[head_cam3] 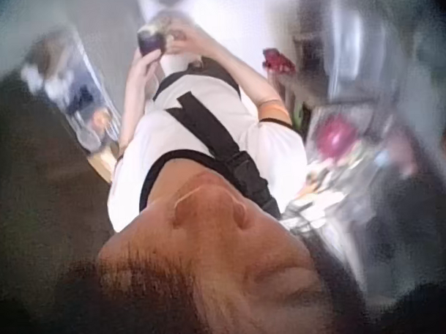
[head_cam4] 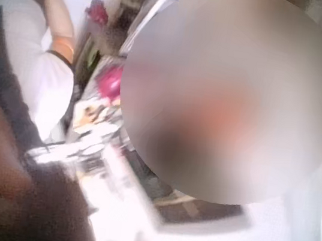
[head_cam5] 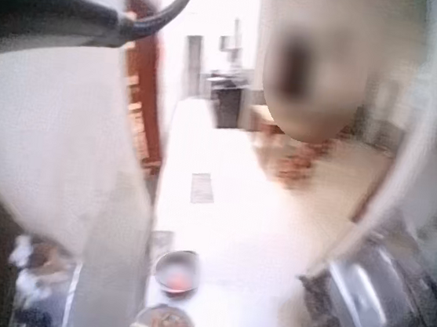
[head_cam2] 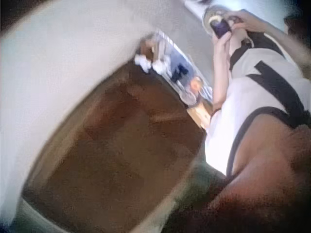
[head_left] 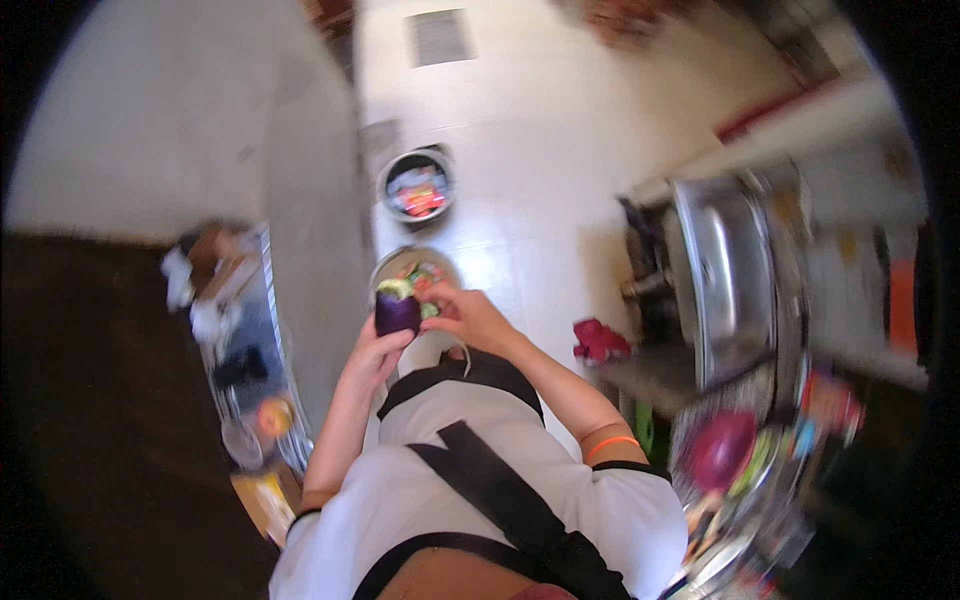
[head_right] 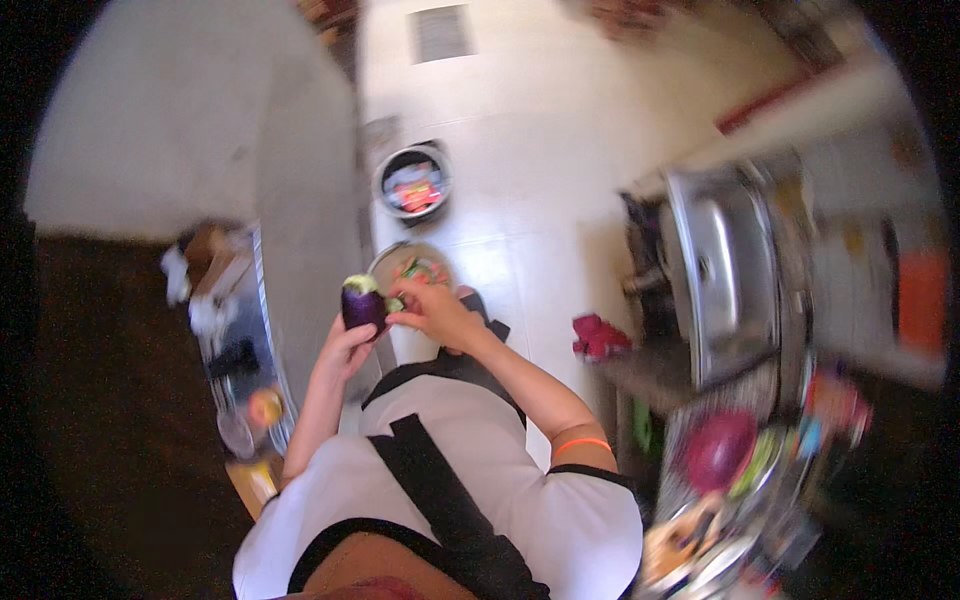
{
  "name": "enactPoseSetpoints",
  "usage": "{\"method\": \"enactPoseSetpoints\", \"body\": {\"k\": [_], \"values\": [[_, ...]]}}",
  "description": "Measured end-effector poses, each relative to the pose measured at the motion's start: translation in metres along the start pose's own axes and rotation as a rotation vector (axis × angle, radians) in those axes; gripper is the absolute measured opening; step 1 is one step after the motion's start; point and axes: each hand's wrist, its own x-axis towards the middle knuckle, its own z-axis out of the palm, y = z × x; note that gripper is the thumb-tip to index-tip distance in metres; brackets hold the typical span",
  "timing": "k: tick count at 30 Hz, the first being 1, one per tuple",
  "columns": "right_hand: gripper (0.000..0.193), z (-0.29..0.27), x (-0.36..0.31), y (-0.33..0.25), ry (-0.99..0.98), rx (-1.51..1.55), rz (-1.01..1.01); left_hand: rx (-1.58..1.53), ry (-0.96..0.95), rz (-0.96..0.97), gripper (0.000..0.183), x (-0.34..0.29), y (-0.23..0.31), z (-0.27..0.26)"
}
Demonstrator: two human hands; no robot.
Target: The person picks up a wooden cutting board and places it on a granite countertop, then trims the green stems from eggplants by hand and discards the pieces into a bowl on the floor.
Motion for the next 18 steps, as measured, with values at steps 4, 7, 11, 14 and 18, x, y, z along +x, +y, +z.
{"method": "enactPoseSetpoints", "body": {"k": [4,7,11,14,18], "values": [[0.02,-0.001,-0.081,-0.013,0.219,-0.168,0.086,0.071,-0.211,-0.175,0.059,-0.015,-0.027,0.02],[0.019,0.013,-0.146,-0.015,0.511,-0.216,0.101,0.224,-0.324,-0.285,0.058,-0.022,-0.061,0.035],[0.014,0.027,-0.215,0.004,0.812,-0.288,0.176,0.339,-0.474,-0.372,0.057,-0.038,-0.102,0.058],[0.013,0.039,-0.279,-0.003,1.047,-0.341,0.172,0.5,-0.589,-0.473,0.058,-0.049,-0.131,0.082],[0.013,0.056,-0.375,-0.013,1.26,-0.176,0.318,0.656,-0.792,-0.498,0.054,-0.088,-0.185,0.138]]}}
